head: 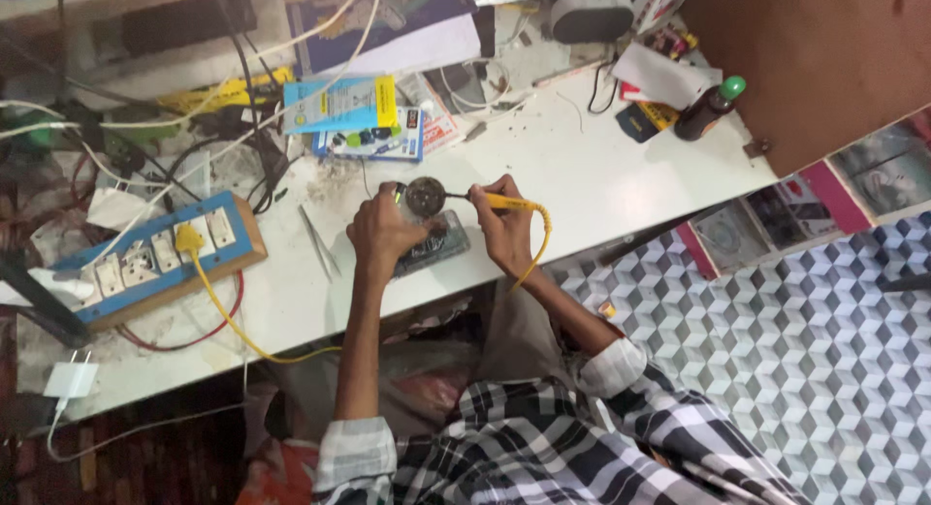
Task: The person uses a soldering iron and solder wire to apply solder to a small electronic circuit board. They repeatedly heat the board and feed solder, occasionally cleaning the iron tip on a sponge.
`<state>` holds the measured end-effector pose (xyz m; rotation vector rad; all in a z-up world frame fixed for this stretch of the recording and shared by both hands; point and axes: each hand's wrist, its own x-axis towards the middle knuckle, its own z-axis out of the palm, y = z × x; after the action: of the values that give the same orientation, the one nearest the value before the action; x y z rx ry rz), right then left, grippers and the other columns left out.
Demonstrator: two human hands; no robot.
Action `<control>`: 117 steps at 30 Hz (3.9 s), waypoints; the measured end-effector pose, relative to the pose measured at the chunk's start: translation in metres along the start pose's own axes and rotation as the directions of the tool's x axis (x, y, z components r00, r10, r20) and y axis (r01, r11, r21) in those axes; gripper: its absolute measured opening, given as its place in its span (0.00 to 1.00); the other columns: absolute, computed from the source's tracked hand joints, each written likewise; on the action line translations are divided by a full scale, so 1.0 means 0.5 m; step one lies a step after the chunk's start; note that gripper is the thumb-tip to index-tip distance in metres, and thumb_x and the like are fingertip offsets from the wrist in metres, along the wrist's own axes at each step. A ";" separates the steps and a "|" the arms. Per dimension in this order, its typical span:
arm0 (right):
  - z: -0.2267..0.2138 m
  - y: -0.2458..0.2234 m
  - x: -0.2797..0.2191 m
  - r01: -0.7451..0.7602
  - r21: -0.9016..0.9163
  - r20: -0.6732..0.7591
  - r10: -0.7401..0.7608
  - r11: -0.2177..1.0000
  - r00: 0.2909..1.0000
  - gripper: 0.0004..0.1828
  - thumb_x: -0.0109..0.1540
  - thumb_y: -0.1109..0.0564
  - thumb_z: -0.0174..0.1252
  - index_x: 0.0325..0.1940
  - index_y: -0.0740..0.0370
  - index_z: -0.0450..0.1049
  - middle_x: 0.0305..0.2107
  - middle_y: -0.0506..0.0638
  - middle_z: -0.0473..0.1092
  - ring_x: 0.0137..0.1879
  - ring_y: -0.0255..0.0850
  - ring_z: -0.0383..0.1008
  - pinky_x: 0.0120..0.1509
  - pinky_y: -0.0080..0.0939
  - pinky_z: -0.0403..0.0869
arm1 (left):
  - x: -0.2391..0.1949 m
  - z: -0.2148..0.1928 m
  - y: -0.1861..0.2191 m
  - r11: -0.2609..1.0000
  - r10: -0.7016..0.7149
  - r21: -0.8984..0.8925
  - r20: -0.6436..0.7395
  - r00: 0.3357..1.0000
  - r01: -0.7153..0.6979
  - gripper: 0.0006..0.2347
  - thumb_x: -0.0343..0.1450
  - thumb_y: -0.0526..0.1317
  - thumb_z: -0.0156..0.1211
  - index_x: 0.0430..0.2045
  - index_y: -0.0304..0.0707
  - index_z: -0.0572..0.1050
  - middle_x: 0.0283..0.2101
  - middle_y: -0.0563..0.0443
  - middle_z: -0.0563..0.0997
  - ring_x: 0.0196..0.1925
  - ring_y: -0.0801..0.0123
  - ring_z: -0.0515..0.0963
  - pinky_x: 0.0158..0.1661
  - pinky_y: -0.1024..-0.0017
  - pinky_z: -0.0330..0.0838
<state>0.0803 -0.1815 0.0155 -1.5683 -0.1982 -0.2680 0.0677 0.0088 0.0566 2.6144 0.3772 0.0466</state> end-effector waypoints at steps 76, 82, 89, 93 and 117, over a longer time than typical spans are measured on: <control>-0.069 -0.205 -0.072 0.499 -0.209 0.129 -0.482 0.841 0.867 0.11 0.66 0.63 0.59 0.30 0.64 0.69 0.21 0.51 0.74 0.24 0.40 0.74 0.30 0.37 0.72 | -0.141 0.039 0.058 0.883 0.457 0.281 -0.695 0.556 -0.375 0.28 0.64 0.54 0.74 0.51 0.31 0.78 0.13 0.50 0.70 0.15 0.60 0.70 0.26 0.61 0.68; -0.058 -0.192 -0.048 0.632 -0.352 0.189 -0.609 0.690 0.770 0.15 0.62 0.64 0.63 0.24 0.64 0.66 0.17 0.53 0.69 0.20 0.44 0.70 0.27 0.41 0.68 | -0.140 0.055 0.056 0.888 0.425 0.204 -0.707 0.566 -0.412 0.27 0.64 0.54 0.75 0.47 0.30 0.80 0.16 0.47 0.74 0.18 0.58 0.74 0.27 0.63 0.71; -0.066 -0.181 -0.041 0.655 -0.435 0.154 -0.666 0.617 0.730 0.16 0.60 0.66 0.63 0.22 0.64 0.64 0.15 0.54 0.67 0.19 0.47 0.67 0.26 0.44 0.66 | -0.090 0.065 0.094 0.981 0.190 0.060 -0.443 0.876 -0.183 0.28 0.57 0.56 0.78 0.43 0.34 0.83 0.15 0.43 0.78 0.18 0.50 0.79 0.23 0.55 0.71; -0.088 -0.188 -0.031 0.690 -0.444 0.086 -0.739 0.572 0.668 0.12 0.63 0.65 0.62 0.27 0.66 0.67 0.19 0.54 0.70 0.22 0.46 0.72 0.29 0.42 0.69 | -0.031 0.090 0.124 0.995 0.091 -0.006 -0.328 0.940 -0.099 0.22 0.56 0.57 0.77 0.33 0.41 0.83 0.23 0.42 0.81 0.27 0.48 0.82 0.29 0.53 0.74; -0.081 -0.026 -0.111 0.390 0.038 0.027 -0.391 0.920 0.920 0.16 0.67 0.70 0.56 0.59 0.70 0.68 0.42 0.58 0.75 0.45 0.42 0.80 0.49 0.35 0.79 | -0.219 -0.067 -0.012 0.599 0.114 -0.766 -0.207 0.972 -0.233 0.12 0.79 0.43 0.46 0.37 0.35 0.76 0.32 0.56 0.74 0.30 0.77 0.65 0.34 0.76 0.64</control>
<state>0.0215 -0.2191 0.0119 -1.4935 -0.5431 -0.5486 -0.0423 -0.0004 0.0871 1.7394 0.0902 0.3783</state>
